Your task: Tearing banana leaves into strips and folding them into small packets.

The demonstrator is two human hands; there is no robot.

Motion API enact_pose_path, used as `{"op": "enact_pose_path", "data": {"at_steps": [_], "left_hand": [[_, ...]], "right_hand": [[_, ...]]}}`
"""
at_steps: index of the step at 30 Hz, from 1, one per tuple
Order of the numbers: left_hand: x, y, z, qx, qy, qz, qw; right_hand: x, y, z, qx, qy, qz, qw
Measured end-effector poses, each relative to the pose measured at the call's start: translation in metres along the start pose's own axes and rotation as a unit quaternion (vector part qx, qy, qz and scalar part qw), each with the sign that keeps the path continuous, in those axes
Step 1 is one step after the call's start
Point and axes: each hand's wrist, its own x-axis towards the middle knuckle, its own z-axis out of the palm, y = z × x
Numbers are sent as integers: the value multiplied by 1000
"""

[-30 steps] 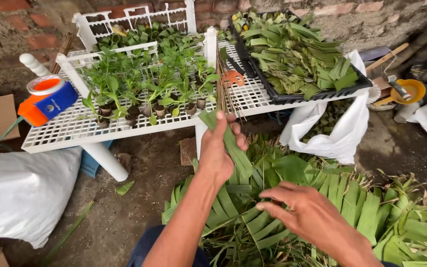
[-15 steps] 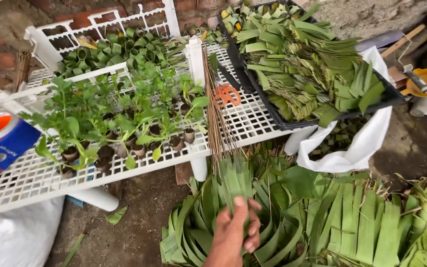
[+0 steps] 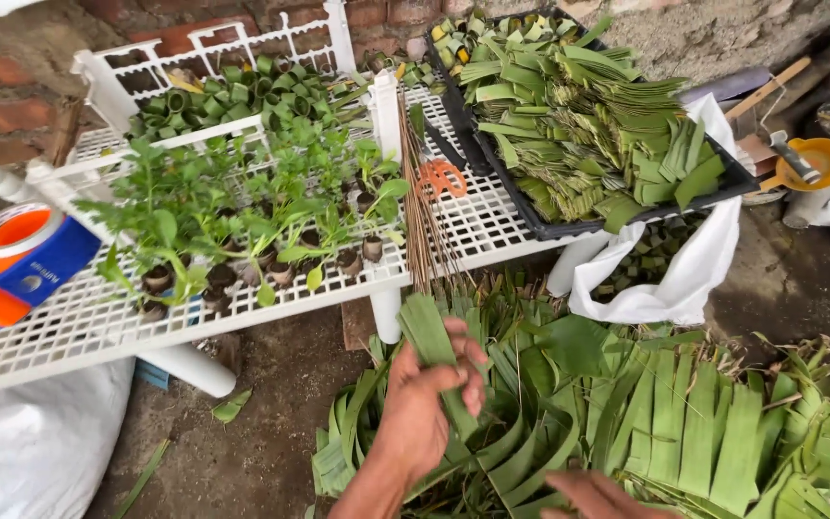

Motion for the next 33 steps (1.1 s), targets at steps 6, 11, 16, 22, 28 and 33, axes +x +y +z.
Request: {"op": "enact_pose_path", "data": {"at_steps": [6,11,16,22,28,33], "left_hand": [[-22,6,28,-60,-22,22,998],[-44,5,31,-68,-60,28,996],[-61,-2,36,-54,-89,34,994],[-78,7,35,29,-108,59,992],[-80,7,32,145,0,44,988],[-74,-1,36,195,28,55,979]], "right_hand": [[-16,-85,-113,53,192,-53,979],[-34,-119,-136,43,217,-95,971],[-39,-137,-135,55,223,-185,956],[-46,-149,-136,122,159,-181,963],[-29,-136,-136,265,272,-191,905],[-10,-132,-145,368,397,-119,832]]}}
